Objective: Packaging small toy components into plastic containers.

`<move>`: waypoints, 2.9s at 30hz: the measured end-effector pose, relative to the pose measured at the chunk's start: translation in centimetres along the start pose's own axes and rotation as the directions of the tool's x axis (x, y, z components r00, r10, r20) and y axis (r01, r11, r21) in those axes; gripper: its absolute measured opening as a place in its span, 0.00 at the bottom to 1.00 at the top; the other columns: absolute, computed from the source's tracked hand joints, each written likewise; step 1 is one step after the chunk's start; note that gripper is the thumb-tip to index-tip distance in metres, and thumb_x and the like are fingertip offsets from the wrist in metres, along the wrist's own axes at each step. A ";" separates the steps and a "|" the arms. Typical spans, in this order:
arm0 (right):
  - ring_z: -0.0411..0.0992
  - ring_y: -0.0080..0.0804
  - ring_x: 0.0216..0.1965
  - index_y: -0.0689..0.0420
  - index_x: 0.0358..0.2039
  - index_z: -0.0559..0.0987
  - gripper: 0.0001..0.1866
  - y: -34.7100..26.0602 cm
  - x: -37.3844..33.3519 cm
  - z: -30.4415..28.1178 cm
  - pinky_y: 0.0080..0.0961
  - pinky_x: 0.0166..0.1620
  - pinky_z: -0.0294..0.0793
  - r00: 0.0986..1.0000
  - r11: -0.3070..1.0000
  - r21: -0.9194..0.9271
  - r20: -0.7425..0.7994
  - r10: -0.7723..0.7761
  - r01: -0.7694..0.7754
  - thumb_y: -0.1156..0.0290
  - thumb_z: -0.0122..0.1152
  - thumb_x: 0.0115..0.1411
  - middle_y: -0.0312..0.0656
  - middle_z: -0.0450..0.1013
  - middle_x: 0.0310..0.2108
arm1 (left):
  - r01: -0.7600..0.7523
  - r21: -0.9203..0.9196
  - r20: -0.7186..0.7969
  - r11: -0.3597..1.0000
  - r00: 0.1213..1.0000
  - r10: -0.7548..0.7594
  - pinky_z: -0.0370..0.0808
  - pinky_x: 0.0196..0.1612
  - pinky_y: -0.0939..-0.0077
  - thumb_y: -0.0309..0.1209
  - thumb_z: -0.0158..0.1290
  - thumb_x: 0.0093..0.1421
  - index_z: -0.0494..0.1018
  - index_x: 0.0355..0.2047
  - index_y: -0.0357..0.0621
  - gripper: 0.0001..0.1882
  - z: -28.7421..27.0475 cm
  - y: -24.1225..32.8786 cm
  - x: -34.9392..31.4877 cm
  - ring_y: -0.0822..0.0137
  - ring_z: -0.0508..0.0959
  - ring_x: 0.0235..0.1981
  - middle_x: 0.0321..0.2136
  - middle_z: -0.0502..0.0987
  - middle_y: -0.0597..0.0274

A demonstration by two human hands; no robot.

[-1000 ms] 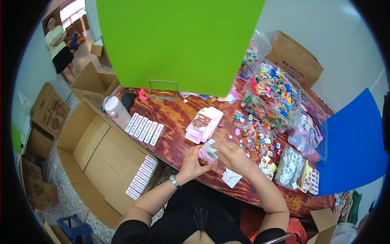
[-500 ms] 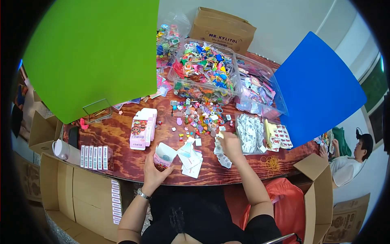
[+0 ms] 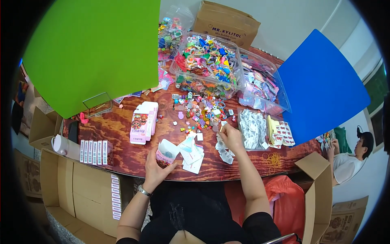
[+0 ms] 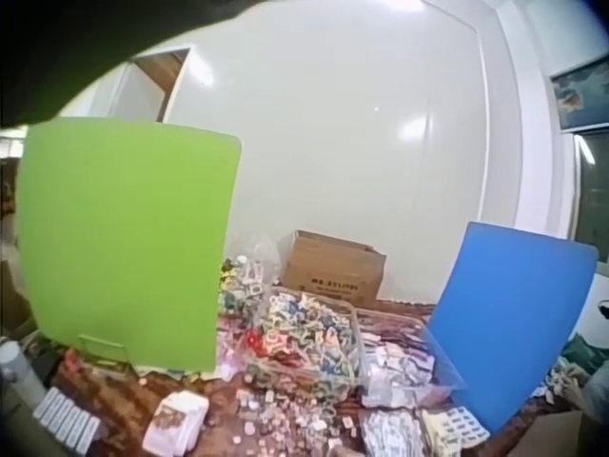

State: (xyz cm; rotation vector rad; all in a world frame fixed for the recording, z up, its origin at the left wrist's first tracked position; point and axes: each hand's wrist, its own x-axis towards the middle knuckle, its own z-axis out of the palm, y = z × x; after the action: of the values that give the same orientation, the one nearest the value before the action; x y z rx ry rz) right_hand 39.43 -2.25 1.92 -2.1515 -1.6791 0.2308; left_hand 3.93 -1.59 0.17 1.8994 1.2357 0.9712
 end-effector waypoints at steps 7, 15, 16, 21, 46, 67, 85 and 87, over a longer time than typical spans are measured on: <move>0.78 0.42 0.25 0.61 0.37 0.78 0.16 1.8 -6.3 -1.3 0.37 0.32 0.75 0.976 0.990 0.142 0.216 -0.015 -0.017 0.65 0.72 0.56 0.45 0.78 0.23 | 0.006 -0.029 0.013 1.000 1.000 -0.006 0.74 0.55 0.61 0.37 0.74 0.45 0.62 0.62 0.33 0.48 0.3 0.3 0.3 0.55 0.77 0.53 0.52 0.74 0.46; 0.78 0.47 0.30 0.61 0.35 0.80 0.15 1.8 -7.4 0.8 0.40 0.34 0.76 0.990 0.995 -0.068 0.112 0.080 -0.073 0.64 0.73 0.54 0.47 0.78 0.27 | 0.016 -0.068 0.004 0.998 1.000 -0.016 0.72 0.53 0.54 0.45 0.74 0.44 0.65 0.58 0.36 0.46 1.2 0.4 0.0 0.48 0.75 0.52 0.49 0.74 0.46; 0.78 0.48 0.30 0.60 0.34 0.80 0.15 1.7 -7.6 0.9 0.40 0.35 0.76 0.995 0.996 -0.075 0.091 0.046 -0.039 0.64 0.73 0.54 0.48 0.78 0.27 | 0.016 -0.069 0.000 0.998 1.000 -0.016 0.72 0.53 0.54 0.45 0.74 0.44 0.65 0.58 0.36 0.46 1.2 0.6 0.1 0.48 0.75 0.52 0.49 0.74 0.46; 0.78 0.40 0.29 0.61 0.33 0.79 0.12 1.0 -7.1 -0.3 0.35 0.34 0.75 0.993 1.000 -0.007 0.112 0.029 -0.029 0.67 0.71 0.56 0.45 0.78 0.27 | -0.052 0.016 0.015 0.999 0.999 0.052 0.71 0.55 0.55 0.42 0.73 0.45 0.66 0.57 0.37 0.43 1.3 1.6 0.4 0.47 0.72 0.53 0.48 0.73 0.46; 0.79 0.41 0.43 0.58 0.41 0.84 0.12 -15.4 -6.1 0.2 0.33 0.44 0.79 0.803 0.723 0.351 -0.290 -0.521 0.596 0.75 0.72 0.54 0.47 0.77 0.44 | -0.195 -0.122 -0.230 0.973 0.959 0.164 0.77 0.47 0.55 0.40 0.73 0.47 0.58 0.64 0.43 0.48 1.1 2.1 0.5 0.45 0.78 0.48 0.53 0.73 0.44; 0.80 0.42 0.40 0.59 0.46 0.82 0.14 -16.9 -6.1 0.4 0.33 0.44 0.79 0.763 0.612 0.474 -0.245 -0.598 0.632 0.77 0.66 0.59 0.49 0.79 0.42 | -0.266 0.052 -0.137 0.963 0.953 0.271 0.75 0.52 0.58 0.37 0.75 0.45 0.56 0.61 0.36 0.50 0.5 0.1 -0.8 0.46 0.76 0.52 0.54 0.69 0.42; 0.81 0.37 0.43 0.62 0.51 0.80 0.15 -17.7 -6.3 1.3 0.29 0.46 0.79 0.906 0.688 0.617 -0.103 -0.411 0.382 0.79 0.61 0.63 0.48 0.81 0.43 | -0.255 0.168 -0.098 0.952 0.957 0.273 0.74 0.53 0.55 0.36 0.71 0.48 0.36 0.70 0.22 0.65 -0.4 1.5 -0.4 0.39 0.74 0.52 0.62 0.64 0.30; 0.80 0.39 0.45 0.62 0.54 0.79 0.17 -17.8 -6.9 2.0 0.30 0.48 0.79 0.931 0.671 0.673 -0.073 -0.359 0.311 0.79 0.60 0.64 0.49 0.81 0.45 | -0.263 0.152 -0.105 0.953 0.954 0.280 0.73 0.54 0.53 0.35 0.71 0.48 0.34 0.70 0.22 0.65 -0.3 1.3 -0.4 0.38 0.73 0.53 0.63 0.62 0.29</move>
State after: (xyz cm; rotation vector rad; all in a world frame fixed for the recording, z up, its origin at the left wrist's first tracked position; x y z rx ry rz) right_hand 21.01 -4.89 6.58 -1.2764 -1.6427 0.6937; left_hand 4.18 -2.37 1.29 2.1880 1.1551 1.1920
